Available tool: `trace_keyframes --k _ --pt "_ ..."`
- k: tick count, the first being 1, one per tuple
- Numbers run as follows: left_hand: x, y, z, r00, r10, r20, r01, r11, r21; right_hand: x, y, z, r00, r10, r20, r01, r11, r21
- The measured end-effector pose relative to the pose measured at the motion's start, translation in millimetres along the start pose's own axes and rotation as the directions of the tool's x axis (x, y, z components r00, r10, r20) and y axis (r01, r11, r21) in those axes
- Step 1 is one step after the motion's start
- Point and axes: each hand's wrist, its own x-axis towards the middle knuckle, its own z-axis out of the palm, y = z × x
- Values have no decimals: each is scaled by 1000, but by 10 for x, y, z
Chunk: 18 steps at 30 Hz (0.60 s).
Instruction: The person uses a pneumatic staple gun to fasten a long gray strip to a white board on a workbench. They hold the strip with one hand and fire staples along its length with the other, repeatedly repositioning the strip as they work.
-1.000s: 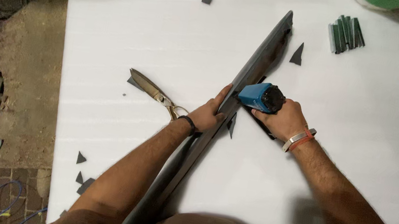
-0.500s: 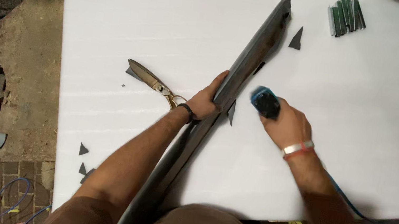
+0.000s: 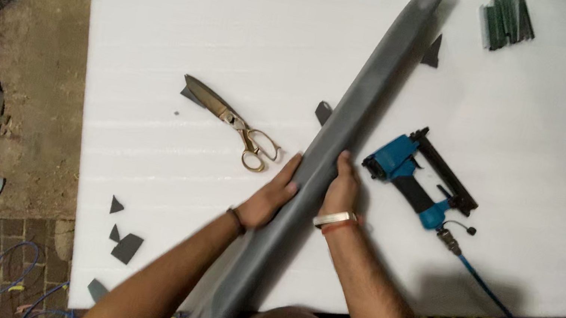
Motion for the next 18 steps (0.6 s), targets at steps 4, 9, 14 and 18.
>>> trace_keyframes --k 4,9,14,18 --pt "-590 -38 88 1000 -9 -20 8 1000 -18 -12 111 103 980 -169 -107 153 977 -147" --pt "-404 121 62 995 93 -44 -95 995 -33 -30 138 242 975 -214 -59 212 977 -39" --pt "0 121 5 982 185 -39 -178 973 146 28 258 204 981 -188 -42 190 981 38" --pt "524 282 -37 978 207 -5 -188 899 395 200 406 249 954 -300 11 292 936 198"
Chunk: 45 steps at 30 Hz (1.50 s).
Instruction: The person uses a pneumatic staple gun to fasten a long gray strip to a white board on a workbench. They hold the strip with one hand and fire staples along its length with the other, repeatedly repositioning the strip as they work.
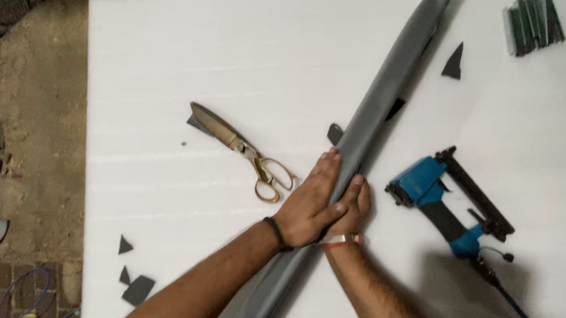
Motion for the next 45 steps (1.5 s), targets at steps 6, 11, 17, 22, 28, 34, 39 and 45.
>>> trace_keyframes --k 6,11,17,22,28,34,39,45 --pt "576 177 -261 999 30 -28 -26 991 130 76 102 6 997 -83 -4 82 995 -54" --pt "-2 402 -407 893 -443 82 440 897 47 102 -105 38 995 -4 96 45 901 -432" --pt "95 337 -541 902 -395 174 381 918 106 85 -1076 -436 868 -222 444 496 420 -760" --pt "49 186 -645 896 -387 216 400 916 -16 108 -1714 -923 887 -190 420 404 -117 -907" --pt "49 64 -653 903 -380 201 388 921 -4 201 -2039 -640 967 25 252 249 93 -964" --pt "42 70 -656 916 -346 204 354 935 -3 253 -2170 -92 907 142 395 366 193 -910" --pt "47 219 -694 891 -417 182 411 909 69 419 -2144 238 905 217 366 365 47 -930" --pt "47 267 -734 859 -457 231 456 888 59 321 -2082 191 831 232 506 513 32 -857"
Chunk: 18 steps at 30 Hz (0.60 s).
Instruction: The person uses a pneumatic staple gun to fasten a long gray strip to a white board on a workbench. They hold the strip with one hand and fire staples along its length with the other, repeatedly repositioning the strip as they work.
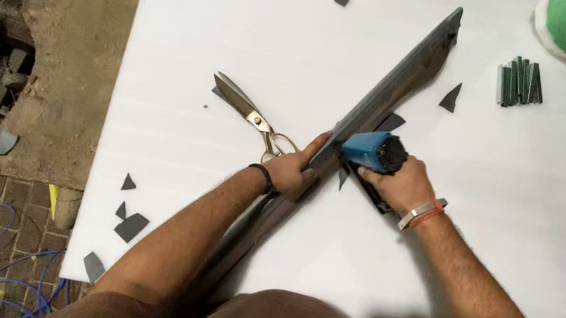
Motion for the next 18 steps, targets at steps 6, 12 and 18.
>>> trace_keyframes --k 6,12,18 --pt "111 -120 100 970 225 -88 -225 974 16 -236 -91 148 991 80 109 -75 996 -55" --pt "190 -208 170 981 160 -110 -157 987 35 -429 -176 199 986 148 81 -151 988 29" --pt "218 -315 208 952 130 -276 -153 986 -62 -671 333 131 985 156 -76 -157 988 -9"
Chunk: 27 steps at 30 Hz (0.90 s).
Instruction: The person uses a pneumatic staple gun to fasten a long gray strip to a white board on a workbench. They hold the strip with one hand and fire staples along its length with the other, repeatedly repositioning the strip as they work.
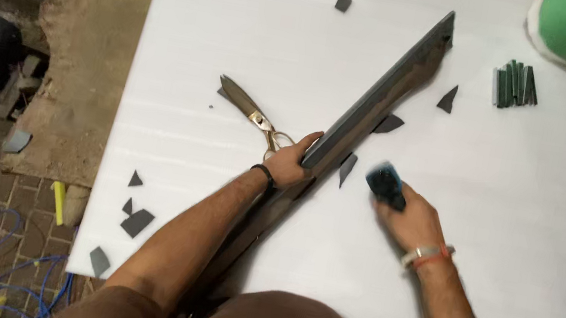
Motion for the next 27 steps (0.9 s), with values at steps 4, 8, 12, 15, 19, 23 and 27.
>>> trace_keyframes --k 4,8,12,15,19,23,27 --pt "239 17 -112 996 -52 -70 55 998 36 -130 524 146 994 -48 -99 43 998 -47" --pt "765 223 -281 985 -92 -146 113 983 143 -272 724 340 895 -215 -391 207 976 -62" --pt "1166 460 -196 977 -41 -210 70 988 135 -268 484 583 950 -115 -289 209 925 318" --pt "1060 381 -5 968 117 -221 -111 993 39 2 122 965 987 -56 153 -82 643 762" --pt "314 143 119 994 -93 -48 84 983 -163 504 -176 1457 862 87 500 -504 261 823" --pt "-579 -50 186 992 -122 37 127 935 -332 815 -335 1682 939 56 339 -341 24 940" --pt "-1106 -194 298 999 41 33 -25 919 -394 896 -530 1632 928 367 60 -137 187 973"
